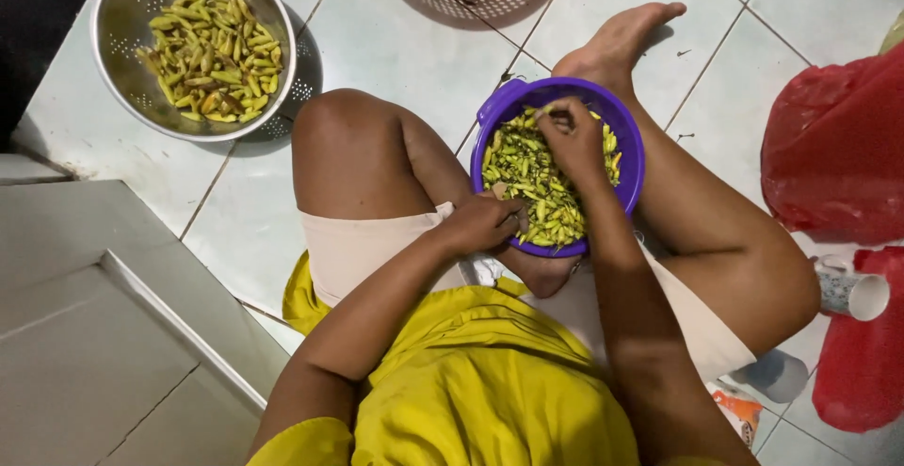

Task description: Removing stems from green chilies by hand while sitting on the floor.

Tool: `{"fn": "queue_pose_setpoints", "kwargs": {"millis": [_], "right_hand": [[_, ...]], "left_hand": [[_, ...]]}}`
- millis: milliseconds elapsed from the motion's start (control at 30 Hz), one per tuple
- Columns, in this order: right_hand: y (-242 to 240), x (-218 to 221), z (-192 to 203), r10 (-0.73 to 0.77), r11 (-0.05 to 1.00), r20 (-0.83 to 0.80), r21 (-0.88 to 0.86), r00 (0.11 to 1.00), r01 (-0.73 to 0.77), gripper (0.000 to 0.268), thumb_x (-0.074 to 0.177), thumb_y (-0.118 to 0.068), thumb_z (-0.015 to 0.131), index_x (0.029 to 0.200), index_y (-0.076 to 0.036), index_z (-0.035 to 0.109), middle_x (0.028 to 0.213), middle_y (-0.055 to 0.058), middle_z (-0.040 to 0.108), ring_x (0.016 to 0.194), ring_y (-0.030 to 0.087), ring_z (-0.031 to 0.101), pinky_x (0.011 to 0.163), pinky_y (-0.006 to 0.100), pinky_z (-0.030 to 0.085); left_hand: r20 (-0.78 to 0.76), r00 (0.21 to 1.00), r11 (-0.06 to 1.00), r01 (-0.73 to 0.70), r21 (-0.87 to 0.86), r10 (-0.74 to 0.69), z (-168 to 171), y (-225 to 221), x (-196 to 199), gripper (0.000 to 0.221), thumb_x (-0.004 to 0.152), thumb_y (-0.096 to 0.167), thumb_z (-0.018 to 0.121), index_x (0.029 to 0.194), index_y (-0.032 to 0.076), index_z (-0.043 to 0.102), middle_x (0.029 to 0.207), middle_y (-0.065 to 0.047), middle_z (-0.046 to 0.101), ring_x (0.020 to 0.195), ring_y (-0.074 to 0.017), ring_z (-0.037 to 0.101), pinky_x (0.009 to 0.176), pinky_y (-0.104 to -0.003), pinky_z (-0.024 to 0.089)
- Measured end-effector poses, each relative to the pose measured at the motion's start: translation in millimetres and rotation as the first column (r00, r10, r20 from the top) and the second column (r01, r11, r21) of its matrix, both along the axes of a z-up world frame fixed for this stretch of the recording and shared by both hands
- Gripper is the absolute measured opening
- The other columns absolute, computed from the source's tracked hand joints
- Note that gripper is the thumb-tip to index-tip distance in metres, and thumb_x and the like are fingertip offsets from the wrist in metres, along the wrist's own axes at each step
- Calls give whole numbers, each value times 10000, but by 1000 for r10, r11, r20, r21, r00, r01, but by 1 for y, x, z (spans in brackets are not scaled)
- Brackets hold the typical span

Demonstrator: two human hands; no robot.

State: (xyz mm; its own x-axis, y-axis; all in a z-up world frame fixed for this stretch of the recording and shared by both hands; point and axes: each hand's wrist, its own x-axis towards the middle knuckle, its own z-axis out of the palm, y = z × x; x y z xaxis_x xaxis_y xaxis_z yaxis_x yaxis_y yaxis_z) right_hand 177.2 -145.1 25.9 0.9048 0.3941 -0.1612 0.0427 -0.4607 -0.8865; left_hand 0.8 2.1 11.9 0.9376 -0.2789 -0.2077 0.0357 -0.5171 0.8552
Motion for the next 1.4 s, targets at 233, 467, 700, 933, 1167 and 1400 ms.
{"fn": "queue_pose_setpoints", "kwargs": {"millis": [233,467,700,933,1167,1400], "right_hand": [[-40,-45,56,-53,974,-368,186,928,129,253,1010,-160,706,1216,-39,624,927,36,712,868,103,714,821,266,637],[-58,-91,77,307,948,-264,2,914,-318,326,1009,-116,652,1314,-4,676,1099,211,724,1003,301,682,846,429,572],[-41,-106,79,422,905,59,-94,905,-416,260,939,-25,732,1185,-103,765,1090,131,744,1014,374,717,816,482,594],[-57,-99,82,410,900,28,-172,912,-400,214,933,-123,770,1144,-86,777,1053,175,725,968,391,724,786,484,590],[-59,-96,81,448,878,74,-225,891,-423,194,913,-110,782,1107,-100,778,996,144,732,909,386,716,769,491,573],[-50,-93,78,502,856,124,-211,856,-471,221,936,-79,744,1152,-120,770,1035,120,726,1010,385,708,845,493,571]], "left_hand": [[-6,999,999,32,11,-32,9,2,0,353,954,364,492,1217,167,620,849,-283,690,1003,-482,645,910,-571,508],[6,1000,1000,24,19,-24,15,1,-4,338,964,332,493,1216,139,606,827,-279,689,979,-470,651,883,-555,513],[-9,1000,1000,-6,26,6,-6,-1,-2,463,952,309,555,1356,83,580,873,-255,717,1022,-439,654,886,-541,519],[53,998,1000,17,9,-18,-22,-1,-6,260,986,323,499,1057,173,700,776,-217,684,944,-440,653,856,-506,540],[69,996,998,56,6,-57,-13,1,-2,224,955,337,547,971,170,696,753,-203,681,916,-426,651,863,-506,541],[-29,999,1000,24,1,-24,-4,4,0,213,946,355,589,879,182,693,712,-167,667,929,-400,667,846,-496,540]]}}
